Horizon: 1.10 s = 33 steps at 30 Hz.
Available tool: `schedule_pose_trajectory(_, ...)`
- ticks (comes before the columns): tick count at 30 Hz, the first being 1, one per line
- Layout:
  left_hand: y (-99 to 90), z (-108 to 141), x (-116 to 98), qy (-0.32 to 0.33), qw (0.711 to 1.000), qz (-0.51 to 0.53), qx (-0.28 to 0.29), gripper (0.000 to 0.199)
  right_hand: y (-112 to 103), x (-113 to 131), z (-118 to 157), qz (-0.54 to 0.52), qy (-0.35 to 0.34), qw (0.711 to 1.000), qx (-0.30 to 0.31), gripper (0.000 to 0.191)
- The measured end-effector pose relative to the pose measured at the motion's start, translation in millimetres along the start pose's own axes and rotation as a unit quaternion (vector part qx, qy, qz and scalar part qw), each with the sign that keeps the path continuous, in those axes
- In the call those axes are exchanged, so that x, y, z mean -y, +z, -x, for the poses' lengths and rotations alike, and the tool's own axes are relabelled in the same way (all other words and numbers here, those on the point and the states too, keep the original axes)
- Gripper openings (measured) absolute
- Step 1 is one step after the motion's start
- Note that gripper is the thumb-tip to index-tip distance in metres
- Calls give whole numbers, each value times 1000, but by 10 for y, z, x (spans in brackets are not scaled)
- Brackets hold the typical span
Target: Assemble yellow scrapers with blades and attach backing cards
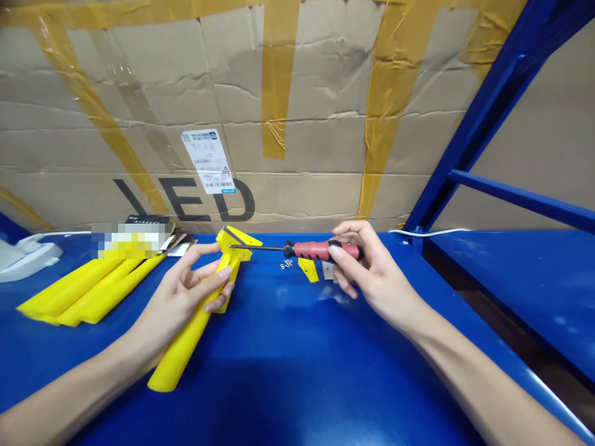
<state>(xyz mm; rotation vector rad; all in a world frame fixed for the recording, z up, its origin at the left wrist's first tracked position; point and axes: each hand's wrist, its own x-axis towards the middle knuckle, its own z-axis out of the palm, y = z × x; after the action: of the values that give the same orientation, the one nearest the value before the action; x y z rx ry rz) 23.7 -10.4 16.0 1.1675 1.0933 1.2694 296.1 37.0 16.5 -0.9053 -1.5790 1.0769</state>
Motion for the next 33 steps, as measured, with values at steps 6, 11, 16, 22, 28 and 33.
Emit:
schedule_pose_trajectory(6,2,6,11,3,1000,-5,15,38,-31,-30,-9,-1,25,1000,-17,36)
schedule_pose_trajectory(11,15,10,7,4,1000,-1,8,39,-27,-8,-1,-29,-22,999,-3,39)
schedule_pose_trajectory(16,24,28,-20,15,1000,-9,10,40,-19,-19,14,31,1,999,-12,29)
schedule_pose_trajectory(22,15,10,-38,22,999,-25,-6,43,40,-3,35,-4,-48,999,-15,34)
schedule_pose_trajectory(28,21,19,-18,22,999,-38,-5,43,33,30,33,8,11,1000,-18,38)
schedule_pose_trajectory(33,34,30,-13,17,999,-43,-3,43,9,36,5,-27,-30,999,-24,35)
